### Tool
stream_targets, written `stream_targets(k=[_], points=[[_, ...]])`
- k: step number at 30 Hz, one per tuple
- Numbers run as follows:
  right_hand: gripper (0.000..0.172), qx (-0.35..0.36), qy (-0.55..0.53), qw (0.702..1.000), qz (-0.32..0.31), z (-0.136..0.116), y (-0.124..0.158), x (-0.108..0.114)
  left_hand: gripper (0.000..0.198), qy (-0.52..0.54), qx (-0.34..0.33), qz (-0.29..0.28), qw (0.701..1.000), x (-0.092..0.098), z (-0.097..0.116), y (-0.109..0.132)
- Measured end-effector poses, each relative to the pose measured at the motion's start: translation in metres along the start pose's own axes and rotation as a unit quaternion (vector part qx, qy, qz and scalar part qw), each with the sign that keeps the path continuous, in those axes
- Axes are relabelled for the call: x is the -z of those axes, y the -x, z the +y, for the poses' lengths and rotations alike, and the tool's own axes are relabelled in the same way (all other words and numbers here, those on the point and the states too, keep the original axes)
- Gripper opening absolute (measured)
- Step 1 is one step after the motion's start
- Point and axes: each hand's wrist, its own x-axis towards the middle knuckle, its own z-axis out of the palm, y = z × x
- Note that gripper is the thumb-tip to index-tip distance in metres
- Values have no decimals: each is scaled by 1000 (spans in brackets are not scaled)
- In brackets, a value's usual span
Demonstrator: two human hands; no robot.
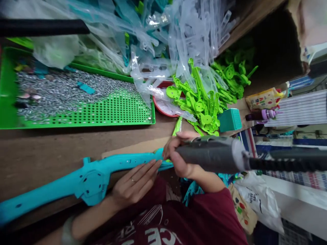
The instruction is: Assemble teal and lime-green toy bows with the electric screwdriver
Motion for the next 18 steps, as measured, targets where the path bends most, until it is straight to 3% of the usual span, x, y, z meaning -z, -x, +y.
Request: stream_targets(k=[2, 5, 11, 16, 18], points=[[38, -6, 9, 1000, -2, 5, 21, 7, 24, -2, -9, -2, 1000, 1, -1, -1], [40, 6, 15, 1000, -5, 18, 30, 7, 25, -9, -11, 0, 1000, 2, -2, -3], [26, 30, 0, 993, -117, 20, 14, 6, 22, -14, -6, 3, 1000, 1, 0, -3], [25, -9, -75, 958, -278, 21, -6, 15, 25, -46, 23, -21, 998, -2, 4, -5], [31, 9, -112, 964, -242, 30, -28, 7, 28, -75, 22, -51, 996, -4, 4, -7]])
